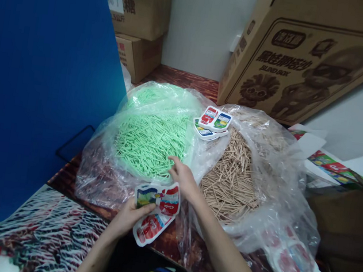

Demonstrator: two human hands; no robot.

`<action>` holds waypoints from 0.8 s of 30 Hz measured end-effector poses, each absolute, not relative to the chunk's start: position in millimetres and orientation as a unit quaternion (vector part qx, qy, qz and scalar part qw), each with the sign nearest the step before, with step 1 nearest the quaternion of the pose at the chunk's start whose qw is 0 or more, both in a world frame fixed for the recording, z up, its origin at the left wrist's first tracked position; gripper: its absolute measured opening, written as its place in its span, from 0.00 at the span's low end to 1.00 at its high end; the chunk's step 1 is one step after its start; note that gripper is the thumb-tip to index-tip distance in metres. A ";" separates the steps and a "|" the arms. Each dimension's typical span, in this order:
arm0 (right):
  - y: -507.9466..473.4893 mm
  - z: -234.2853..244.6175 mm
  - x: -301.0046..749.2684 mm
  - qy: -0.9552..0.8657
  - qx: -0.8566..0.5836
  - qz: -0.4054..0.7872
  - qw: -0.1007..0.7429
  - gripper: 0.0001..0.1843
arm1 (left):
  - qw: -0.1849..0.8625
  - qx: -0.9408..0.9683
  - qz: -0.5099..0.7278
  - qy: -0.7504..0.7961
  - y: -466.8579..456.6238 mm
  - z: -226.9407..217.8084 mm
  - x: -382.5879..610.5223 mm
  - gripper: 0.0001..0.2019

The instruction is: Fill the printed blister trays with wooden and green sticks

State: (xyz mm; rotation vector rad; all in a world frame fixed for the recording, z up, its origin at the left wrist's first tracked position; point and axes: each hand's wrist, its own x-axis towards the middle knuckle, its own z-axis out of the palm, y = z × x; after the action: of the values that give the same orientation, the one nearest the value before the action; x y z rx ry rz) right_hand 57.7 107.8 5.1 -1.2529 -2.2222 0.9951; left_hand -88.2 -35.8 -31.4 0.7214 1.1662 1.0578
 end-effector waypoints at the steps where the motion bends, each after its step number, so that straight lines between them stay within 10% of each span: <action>1: 106.7 12.4 64.6 -0.766 -0.437 0.406 0.242 0.21 | 0.645 0.323 0.464 0.514 -33.9 -29.6 -86.4 0.16; 7: 81.6 64.5 93.7 -0.637 -0.350 0.525 0.444 0.18 | 0.626 0.418 0.418 0.508 -14.6 -11.7 -64.9 0.12; 24: 29.2 37.7 110.3 -0.716 -0.408 0.311 0.474 0.16 | 0.625 0.471 0.342 0.520 -15.9 -9.9 -41.5 0.14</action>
State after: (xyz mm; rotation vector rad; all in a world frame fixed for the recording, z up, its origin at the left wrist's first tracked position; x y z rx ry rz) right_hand 110.3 29.2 37.7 -0.9987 -1.7518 0.7600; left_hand -41.5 -15.9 -9.9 1.0808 1.1924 0.7846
